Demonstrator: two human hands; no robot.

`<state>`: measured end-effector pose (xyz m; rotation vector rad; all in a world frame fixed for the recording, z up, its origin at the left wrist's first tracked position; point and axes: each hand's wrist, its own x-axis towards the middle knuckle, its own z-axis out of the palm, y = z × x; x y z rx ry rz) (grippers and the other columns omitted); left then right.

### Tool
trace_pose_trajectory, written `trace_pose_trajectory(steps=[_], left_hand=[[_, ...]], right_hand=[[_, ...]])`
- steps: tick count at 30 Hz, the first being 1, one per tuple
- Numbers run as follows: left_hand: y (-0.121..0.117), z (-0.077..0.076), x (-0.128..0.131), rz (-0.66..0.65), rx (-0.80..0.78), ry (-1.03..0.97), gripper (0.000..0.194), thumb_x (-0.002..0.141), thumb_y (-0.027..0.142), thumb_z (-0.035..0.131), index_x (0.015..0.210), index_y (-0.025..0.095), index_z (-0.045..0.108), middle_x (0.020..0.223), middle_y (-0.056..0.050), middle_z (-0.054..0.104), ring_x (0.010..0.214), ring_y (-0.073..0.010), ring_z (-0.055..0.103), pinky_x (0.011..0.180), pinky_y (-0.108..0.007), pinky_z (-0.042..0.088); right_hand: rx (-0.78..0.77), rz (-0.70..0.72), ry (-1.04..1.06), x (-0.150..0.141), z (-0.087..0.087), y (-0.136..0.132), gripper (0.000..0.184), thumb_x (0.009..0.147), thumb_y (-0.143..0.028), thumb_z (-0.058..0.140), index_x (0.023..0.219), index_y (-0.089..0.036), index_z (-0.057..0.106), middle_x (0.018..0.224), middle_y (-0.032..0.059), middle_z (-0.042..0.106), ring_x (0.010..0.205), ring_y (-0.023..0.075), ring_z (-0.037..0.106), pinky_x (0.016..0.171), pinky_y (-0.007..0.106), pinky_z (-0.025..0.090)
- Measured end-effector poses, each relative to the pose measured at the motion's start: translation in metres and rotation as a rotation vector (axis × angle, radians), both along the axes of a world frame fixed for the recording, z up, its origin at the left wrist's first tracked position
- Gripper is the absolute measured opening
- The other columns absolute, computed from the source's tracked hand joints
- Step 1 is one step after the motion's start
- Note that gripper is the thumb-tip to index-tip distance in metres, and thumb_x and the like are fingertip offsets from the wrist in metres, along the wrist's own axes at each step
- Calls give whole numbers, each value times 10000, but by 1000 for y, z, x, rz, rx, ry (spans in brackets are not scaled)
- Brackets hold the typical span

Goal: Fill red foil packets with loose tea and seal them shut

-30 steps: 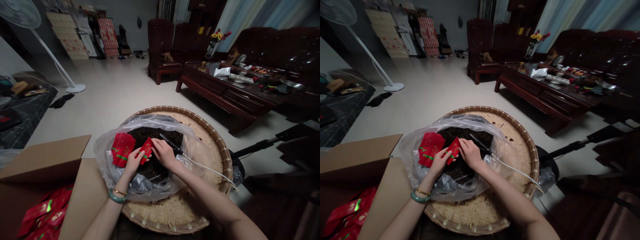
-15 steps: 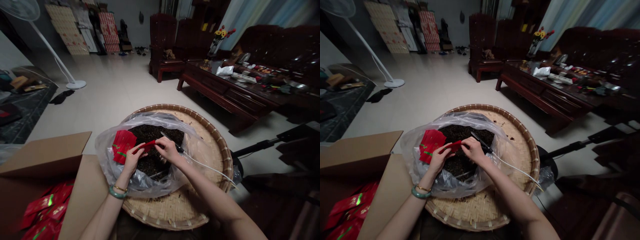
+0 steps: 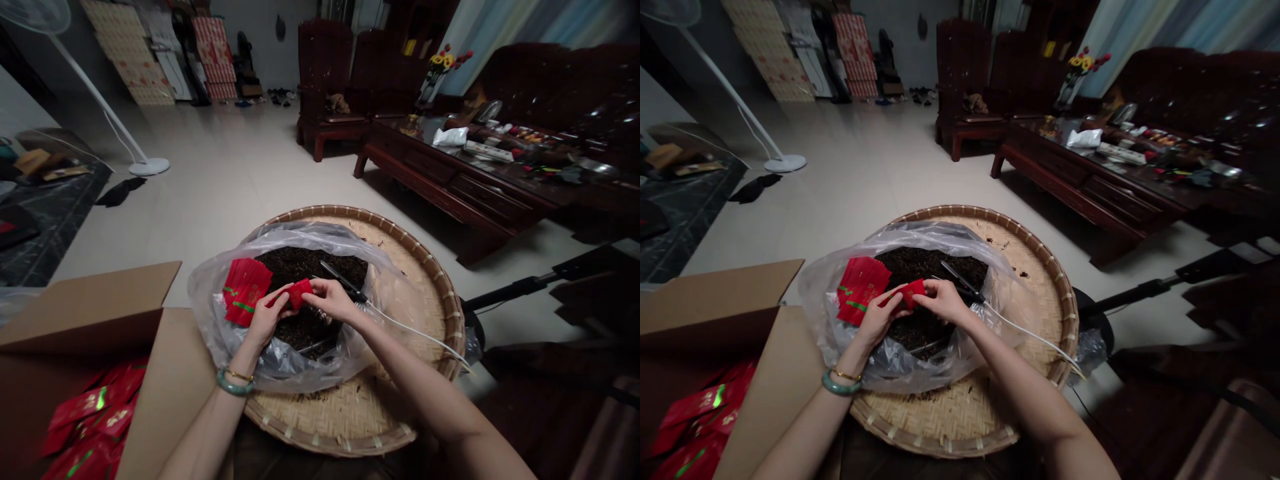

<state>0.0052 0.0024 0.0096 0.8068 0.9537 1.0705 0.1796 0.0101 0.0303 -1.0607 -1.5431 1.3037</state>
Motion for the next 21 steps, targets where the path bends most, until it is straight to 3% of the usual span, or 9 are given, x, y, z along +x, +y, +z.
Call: trace_pose_trajectory(steps=[7, 10, 15, 18, 21], left_hand=[[2, -3, 0, 51, 11, 18, 462, 640, 354, 749, 1046, 146, 673, 998, -75, 700, 858, -226, 667, 684, -368, 600], [2, -2, -1, 25, 10, -26, 457, 669, 358, 725, 1077, 163, 659, 1038, -76, 691, 880, -223, 664, 714, -371, 594], [2, -1, -2, -65, -16, -27, 474, 676, 374, 719, 1079, 134, 652, 1018, -111, 701, 873, -234, 669, 704, -343, 580], [3, -3, -2, -51, -4, 16, 522, 699, 440, 682, 1105, 116, 630, 1002, -127, 704, 878, -248, 668, 690, -333, 569], [2, -6, -1, 63, 105, 167, 538, 766, 486, 590, 1161, 120, 583, 1069, -154, 675, 894, -249, 662, 669, -328, 562]], right_hand=[[-30, -104, -50, 4, -1, 2, 199, 745, -271, 586, 884, -159, 675, 793, 21, 693, 668, 139, 611, 626, 255, 486], [-146, -19, 26, 3, 2, 1, 272, 723, -326, 628, 927, -151, 670, 859, 39, 694, 702, 152, 622, 637, 273, 498], [-410, 249, 149, 5, 11, -4, 472, 683, -452, 692, 1058, -169, 639, 1005, 64, 676, 898, 183, 623, 769, 327, 502], [-495, 272, 184, 11, 11, -3, 525, 745, -564, 598, 1094, -172, 628, 1060, 82, 661, 960, 191, 604, 825, 351, 480], [-518, 252, 189, 15, 7, 1, 584, 808, -639, 452, 1075, -155, 643, 1067, 98, 661, 946, 197, 604, 859, 367, 456]])
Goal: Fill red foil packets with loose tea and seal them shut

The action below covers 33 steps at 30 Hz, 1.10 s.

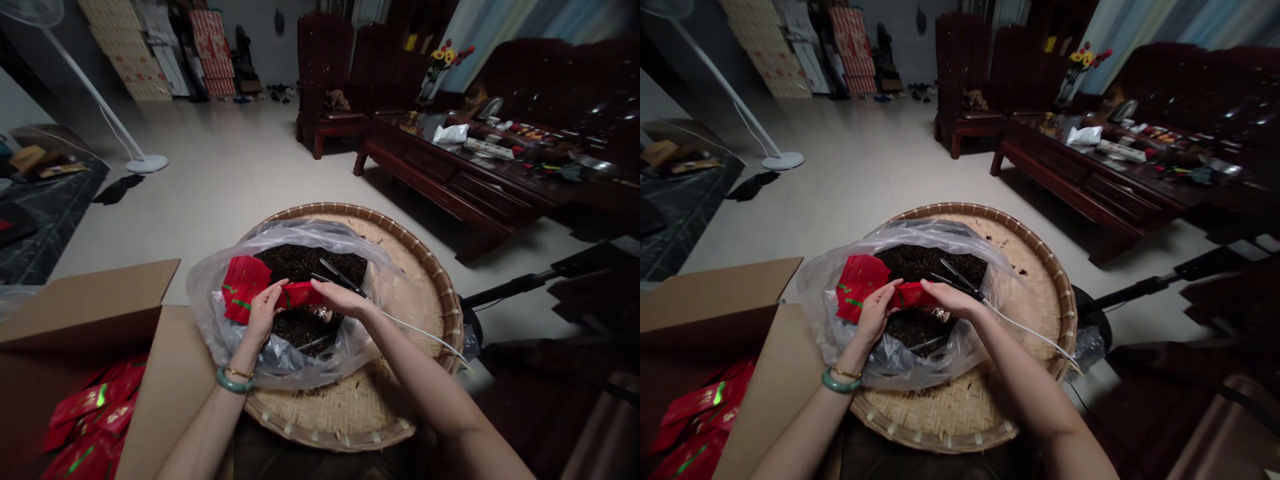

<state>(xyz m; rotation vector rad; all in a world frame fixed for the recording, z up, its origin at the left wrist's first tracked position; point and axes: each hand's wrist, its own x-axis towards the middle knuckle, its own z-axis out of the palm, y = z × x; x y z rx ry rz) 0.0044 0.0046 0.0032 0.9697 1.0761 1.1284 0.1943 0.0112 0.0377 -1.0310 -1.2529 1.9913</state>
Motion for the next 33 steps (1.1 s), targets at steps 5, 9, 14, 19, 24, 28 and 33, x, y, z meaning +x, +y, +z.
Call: trace_pose_trajectory(steps=[5, 9, 14, 19, 24, 28, 33], left_hand=[[-7, 1, 4, 126, 635, 596, 530, 756, 330, 644, 1250, 199, 506, 1281, -123, 547, 1206, -267, 470, 985, -446, 421], [-11, 3, 4, -31, 883, 894, 565, 720, 224, 666, 1261, 224, 501, 1272, -84, 559, 1241, -298, 388, 1034, -514, 333], [-9, -1, 2, -1, 851, 911, 469, 704, 157, 653, 1161, 223, 572, 1114, -61, 645, 1076, -275, 474, 949, -465, 409], [-4, -4, 0, 185, 724, 865, 347, 702, 244, 678, 1040, 201, 617, 961, -68, 642, 938, -242, 521, 847, -396, 467], [0, -10, -4, 340, 585, 723, 357, 715, 315, 669, 1039, 178, 608, 972, -77, 606, 907, -212, 567, 832, -358, 474], [1, -15, -4, 390, 482, 569, 443, 703, 337, 678, 1091, 163, 555, 1012, -82, 610, 884, -195, 598, 811, -332, 483], [1, -13, -3, 404, 449, 480, 454, 699, 346, 677, 1090, 165, 533, 1011, -81, 619, 900, -197, 609, 821, -332, 487]], right_hand=[[85, -36, 27, -1, -5, 4, 615, 834, -657, 372, 975, -144, 681, 943, 78, 693, 909, 185, 612, 928, 366, 406], [134, -48, -29, -8, -1, -2, 616, 813, -671, 390, 933, -143, 685, 895, 53, 692, 857, 168, 604, 944, 366, 389], [168, 28, -22, -11, 10, -6, 620, 785, -681, 423, 871, -129, 690, 868, 57, 690, 850, 164, 602, 929, 358, 405], [160, -176, 19, 2, 11, 4, 591, 842, -641, 355, 1009, -150, 640, 929, 92, 675, 892, 179, 621, 812, 345, 480], [423, -79, -626, 4, -13, 1, 510, 673, -377, 717, 1126, -180, 589, 1021, 87, 596, 889, 200, 583, 812, 359, 472], [597, 87, -911, -11, -27, -14, 891, 535, -255, 810, 1330, -175, 417, 1168, 122, 460, 1051, 255, 510, 936, 387, 405], [714, 133, -782, -28, -28, -21, 783, 608, -196, 762, 1314, -226, 425, 1129, 71, 441, 1029, 208, 500, 935, 345, 414]])
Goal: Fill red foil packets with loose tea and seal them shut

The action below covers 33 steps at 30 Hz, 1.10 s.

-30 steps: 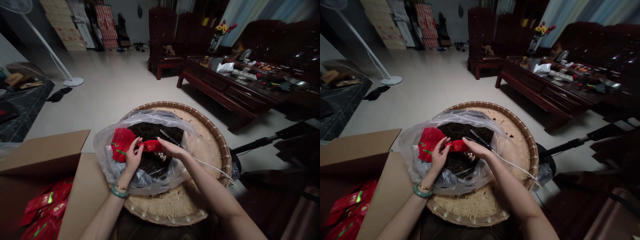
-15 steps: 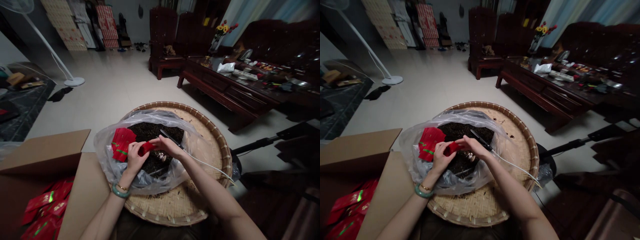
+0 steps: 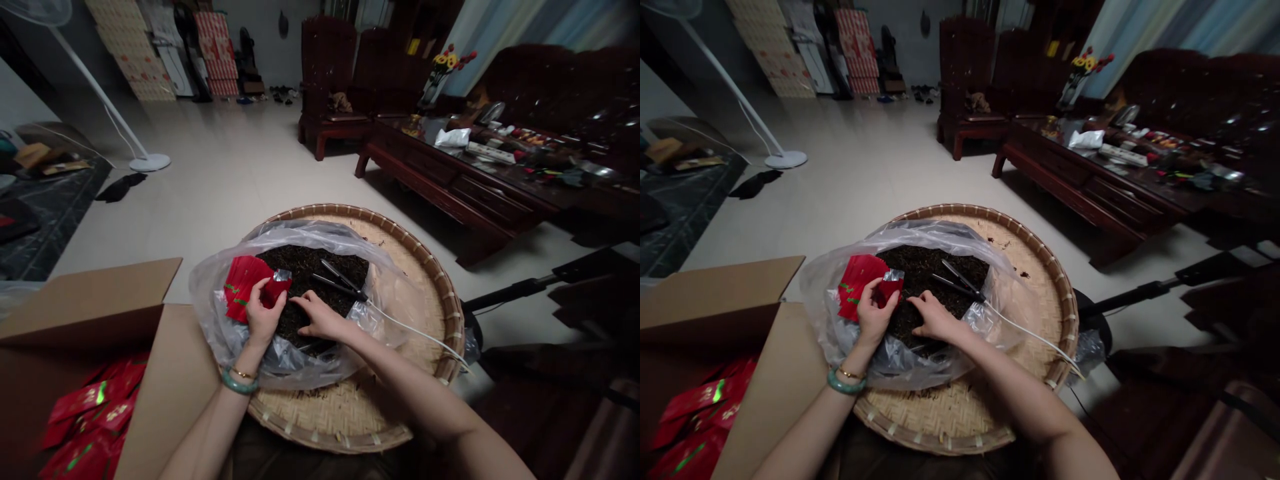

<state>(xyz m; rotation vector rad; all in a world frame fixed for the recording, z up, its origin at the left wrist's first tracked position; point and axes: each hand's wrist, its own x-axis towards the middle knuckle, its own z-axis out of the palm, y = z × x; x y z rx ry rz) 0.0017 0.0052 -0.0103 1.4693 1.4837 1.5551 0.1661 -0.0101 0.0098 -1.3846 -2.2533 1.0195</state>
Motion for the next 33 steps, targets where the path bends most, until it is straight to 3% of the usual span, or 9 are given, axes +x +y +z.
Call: trace_pose_trajectory(steps=[6, 12, 16, 20, 24, 29, 33], left_hand=[[-1, 4, -1, 19, 18, 7, 441, 708, 349, 666, 1085, 163, 534, 1026, -86, 616, 921, -202, 604, 837, -339, 479], [0, -1, -2, 50, 20, 13, 453, 693, 355, 675, 1080, 160, 541, 1010, -85, 619, 877, -194, 607, 785, -316, 486], [0, -1, -1, 40, 10, 3, 453, 690, 355, 676, 1078, 165, 542, 1028, -87, 619, 900, -200, 609, 804, -326, 489], [0, -1, -1, 32, 8, -3, 461, 690, 355, 678, 1086, 165, 540, 1024, -87, 620, 899, -202, 614, 807, -329, 494], [-1, 0, -1, 31, 4, 1, 456, 693, 355, 678, 1082, 161, 543, 1036, -92, 619, 914, -207, 614, 819, -327, 491], [-1, 4, 0, 20, 9, -7, 439, 702, 348, 673, 1078, 163, 538, 1036, -89, 613, 931, -204, 606, 843, -334, 484], [-1, 4, 0, 8, 1, -33, 447, 701, 345, 676, 1083, 162, 534, 1045, -92, 607, 943, -209, 604, 853, -343, 483]], right_hand=[[93, -127, -105, -9, 3, -3, 889, 571, -413, 796, 1340, -233, 387, 1274, 140, 392, 1152, 312, 396, 936, 472, 394], [203, -20, -80, -20, 2, -10, 610, 712, -205, 700, 1274, -246, 465, 1249, 105, 432, 1125, 255, 427, 933, 420, 419], [171, -96, -112, -21, 2, -10, 704, 668, -261, 745, 1298, -237, 431, 1260, 134, 409, 1133, 292, 416, 907, 473, 425], [135, -85, -42, -20, 1, -8, 491, 735, -171, 670, 1195, -231, 509, 1118, 80, 479, 1016, 216, 500, 899, 391, 435], [128, -104, -7, -20, -3, -6, 533, 703, -189, 703, 1197, -232, 507, 1147, 82, 459, 1048, 225, 489, 902, 383, 426], [110, -128, 101, -18, -3, -2, 341, 707, -81, 636, 1023, -206, 610, 1031, 45, 526, 909, 166, 539, 835, 307, 449], [86, -235, 260, -14, -1, 6, 302, 676, -109, 662, 965, -191, 642, 955, 36, 578, 875, 169, 551, 811, 308, 453]])
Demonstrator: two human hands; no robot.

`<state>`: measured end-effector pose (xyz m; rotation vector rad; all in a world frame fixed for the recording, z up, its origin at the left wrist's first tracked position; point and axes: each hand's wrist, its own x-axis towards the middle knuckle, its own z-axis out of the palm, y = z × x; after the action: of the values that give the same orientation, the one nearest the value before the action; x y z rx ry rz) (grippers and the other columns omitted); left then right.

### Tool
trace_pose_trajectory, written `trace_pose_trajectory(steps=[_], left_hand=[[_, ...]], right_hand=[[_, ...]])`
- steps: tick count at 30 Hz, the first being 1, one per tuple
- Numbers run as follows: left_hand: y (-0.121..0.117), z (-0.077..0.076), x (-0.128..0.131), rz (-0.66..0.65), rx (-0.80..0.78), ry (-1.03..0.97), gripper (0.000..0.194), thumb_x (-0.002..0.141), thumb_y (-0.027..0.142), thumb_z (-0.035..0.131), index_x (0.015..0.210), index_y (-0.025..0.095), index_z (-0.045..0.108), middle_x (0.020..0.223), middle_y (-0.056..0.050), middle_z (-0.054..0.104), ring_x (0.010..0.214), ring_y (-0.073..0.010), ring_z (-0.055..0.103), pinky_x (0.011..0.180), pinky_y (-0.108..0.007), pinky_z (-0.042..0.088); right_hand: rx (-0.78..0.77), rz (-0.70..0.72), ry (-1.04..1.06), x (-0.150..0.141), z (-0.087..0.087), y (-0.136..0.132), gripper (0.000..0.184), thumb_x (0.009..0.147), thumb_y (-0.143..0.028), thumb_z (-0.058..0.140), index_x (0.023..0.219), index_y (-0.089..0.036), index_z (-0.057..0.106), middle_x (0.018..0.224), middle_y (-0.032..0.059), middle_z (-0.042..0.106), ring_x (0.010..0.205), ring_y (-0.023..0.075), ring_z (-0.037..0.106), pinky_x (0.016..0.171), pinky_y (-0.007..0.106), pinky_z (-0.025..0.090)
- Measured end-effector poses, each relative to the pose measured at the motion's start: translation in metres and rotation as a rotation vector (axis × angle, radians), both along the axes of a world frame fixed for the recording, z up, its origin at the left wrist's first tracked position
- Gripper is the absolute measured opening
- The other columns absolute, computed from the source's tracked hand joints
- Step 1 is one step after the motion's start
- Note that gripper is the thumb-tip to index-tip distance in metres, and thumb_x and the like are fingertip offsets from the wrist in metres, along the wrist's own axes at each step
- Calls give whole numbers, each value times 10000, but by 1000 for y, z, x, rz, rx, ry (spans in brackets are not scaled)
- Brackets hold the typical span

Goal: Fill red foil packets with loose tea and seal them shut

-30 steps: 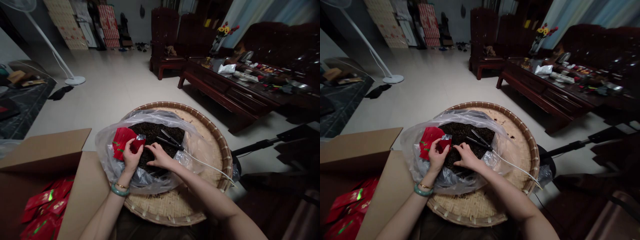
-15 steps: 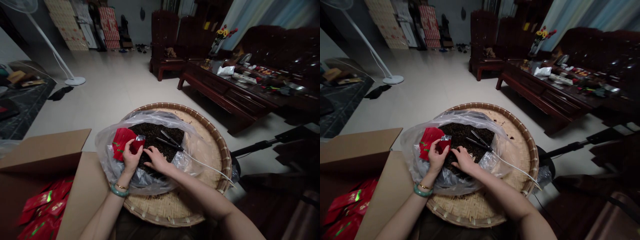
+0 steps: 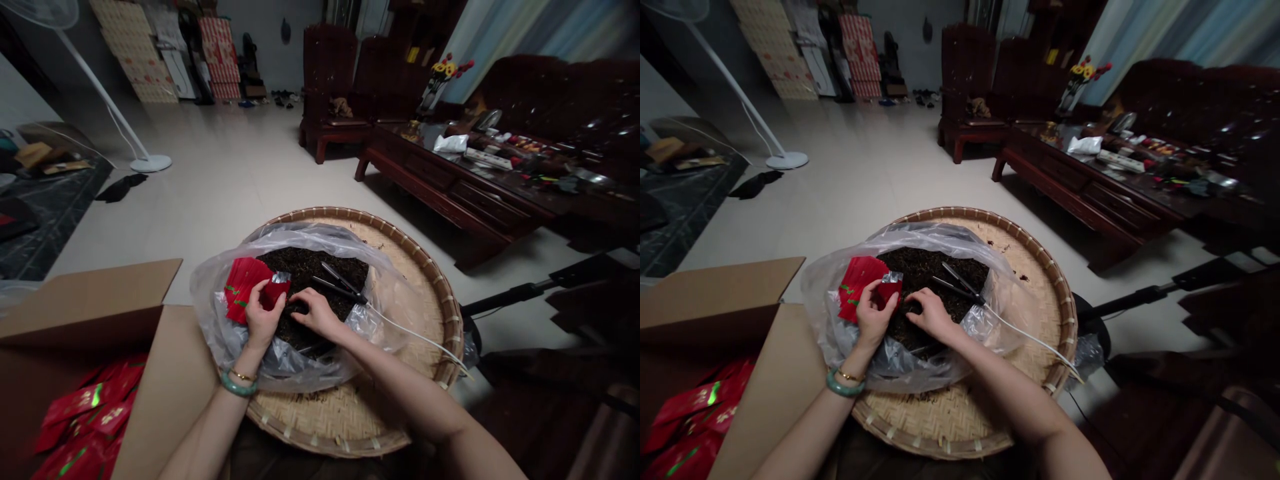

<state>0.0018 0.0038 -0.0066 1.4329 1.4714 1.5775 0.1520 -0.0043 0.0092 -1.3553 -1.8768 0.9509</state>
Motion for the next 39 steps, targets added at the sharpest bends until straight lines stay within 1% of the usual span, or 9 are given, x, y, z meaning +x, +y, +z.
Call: trace_pose_trajectory(steps=[2, 6, 8, 12, 15, 21, 27, 33, 39], left_hand=[[0, -1, 0, -3, -8, -12, 453, 700, 344, 678, 1087, 161, 531, 1043, -93, 608, 927, -208, 609, 842, -343, 490], [0, -2, 0, -3, -6, -21, 452, 696, 340, 682, 1082, 161, 532, 1023, -89, 614, 909, -203, 614, 831, -336, 495], [1, -3, 0, -4, 10, -29, 451, 692, 338, 684, 1078, 160, 533, 1014, -85, 616, 906, -199, 615, 829, -335, 497], [2, -4, 1, 5, 23, -45, 451, 684, 337, 687, 1068, 156, 536, 994, -80, 621, 881, -192, 621, 811, -340, 507], [3, -4, 1, 19, 27, -51, 446, 681, 336, 690, 1059, 153, 540, 1004, -84, 618, 896, -194, 618, 820, -342, 505], [3, -3, 0, 19, 21, -40, 451, 684, 342, 688, 1068, 155, 540, 1013, -86, 619, 918, -200, 615, 844, -355, 498], [3, -4, 0, 30, 32, -27, 450, 688, 348, 686, 1067, 152, 542, 1015, -89, 618, 919, -201, 616, 843, -351, 499], [3, -5, 0, 28, 30, -35, 449, 690, 346, 687, 1069, 154, 542, 1029, -92, 614, 936, -205, 613, 861, -363, 494], [3, -5, 0, -10, 20, -42, 466, 680, 328, 694, 1081, 156, 529, 1041, -94, 606, 941, -206, 610, 861, -363, 494]], right_hand=[[-106, -86, 159, 3, 0, 5, 325, 677, -139, 663, 996, -192, 635, 912, 25, 605, 822, 162, 562, 752, 300, 468], [-546, -235, 633, 7, 3, 12, 254, 689, -186, 647, 942, -169, 633, 764, -5, 604, 601, 112, 552, 494, 212, 435], [-714, -265, 847, 10, 5, 14, 178, 687, -177, 652, 863, -156, 637, 713, -13, 601, 564, 97, 559, 450, 181, 415], [-879, -252, 1076, 15, 12, 16, 121, 772, -242, 609, 821, -133, 628, 724, 22, 647, 653, 120, 634, 571, 200, 503], [-981, -171, 1240, 21, 17, 18, 291, 877, -361, 473, 870, -107, 613, 770, 82, 673, 728, 162, 661, 691, 286, 539], [-1016, -134, 1395, 29, 21, 19, 415, 927, -399, 325, 959, -93, 603, 791, 121, 689, 821, 208, 672, 777, 391, 533], [-1000, -210, 1425, 26, 20, 19, 380, 918, -344, 343, 941, -78, 613, 764, 131, 693, 818, 208, 675, 733, 348, 554], [-1034, -190, 1433, 25, 19, 18, 379, 936, -312, 301, 944, -80, 600, 771, 125, 694, 766, 180, 682, 606, 257, 558], [-1008, -271, 1470, 24, 17, 19, 315, 920, -252, 318, 916, -93, 590, 768, 125, 693, 808, 204, 678, 715, 358, 565]])
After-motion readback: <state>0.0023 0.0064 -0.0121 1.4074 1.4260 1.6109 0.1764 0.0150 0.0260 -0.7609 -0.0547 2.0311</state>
